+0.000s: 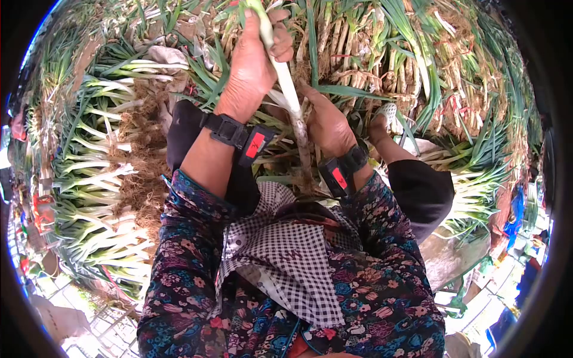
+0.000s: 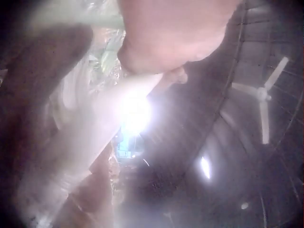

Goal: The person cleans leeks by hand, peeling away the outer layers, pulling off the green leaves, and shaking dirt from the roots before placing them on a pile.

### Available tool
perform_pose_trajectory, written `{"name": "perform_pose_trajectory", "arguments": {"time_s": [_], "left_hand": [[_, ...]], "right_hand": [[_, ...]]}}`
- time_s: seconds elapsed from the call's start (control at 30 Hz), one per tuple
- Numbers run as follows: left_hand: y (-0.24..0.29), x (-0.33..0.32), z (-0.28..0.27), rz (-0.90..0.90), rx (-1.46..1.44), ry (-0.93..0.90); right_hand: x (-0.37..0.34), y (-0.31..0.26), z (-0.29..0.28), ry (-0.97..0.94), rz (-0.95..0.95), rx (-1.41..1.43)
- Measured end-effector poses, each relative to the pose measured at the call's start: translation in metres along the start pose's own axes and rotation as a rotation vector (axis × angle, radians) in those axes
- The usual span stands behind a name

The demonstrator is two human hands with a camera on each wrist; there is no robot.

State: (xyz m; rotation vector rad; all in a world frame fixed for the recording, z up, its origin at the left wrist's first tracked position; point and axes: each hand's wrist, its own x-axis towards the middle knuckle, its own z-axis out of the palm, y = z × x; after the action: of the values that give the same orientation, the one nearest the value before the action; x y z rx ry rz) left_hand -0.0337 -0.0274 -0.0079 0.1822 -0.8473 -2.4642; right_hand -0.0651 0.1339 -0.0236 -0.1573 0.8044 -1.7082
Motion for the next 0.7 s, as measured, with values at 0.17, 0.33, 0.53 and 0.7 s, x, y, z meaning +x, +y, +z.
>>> {"name": "perform_pose_trajectory", "arguments": {"time_s": [0.17, 0.33, 0.53, 0.7], "left_hand": [[0.020, 0.000, 0.004, -0.013, -0.077, -0.129], [0.062, 0.009, -0.007, 0.186, -0.054, -0.034], [0.073, 0.002, -0.005, 0.242, -0.188, -0.096], [0.056, 0.008, -0.021, 0.047, -0.267, -0.298]], "right_hand": [[0.010, 0.006, -0.031, 0.251, -0.448, -1.316], [-0.016, 0.031, -0.078, 0.216, -0.293, -0.899], [-0.095, 0.051, -0.204, -0.266, 0.346, -1.945], [-0.038, -0.023, -0.062, -0.084, -0.203, -1.183]]}}
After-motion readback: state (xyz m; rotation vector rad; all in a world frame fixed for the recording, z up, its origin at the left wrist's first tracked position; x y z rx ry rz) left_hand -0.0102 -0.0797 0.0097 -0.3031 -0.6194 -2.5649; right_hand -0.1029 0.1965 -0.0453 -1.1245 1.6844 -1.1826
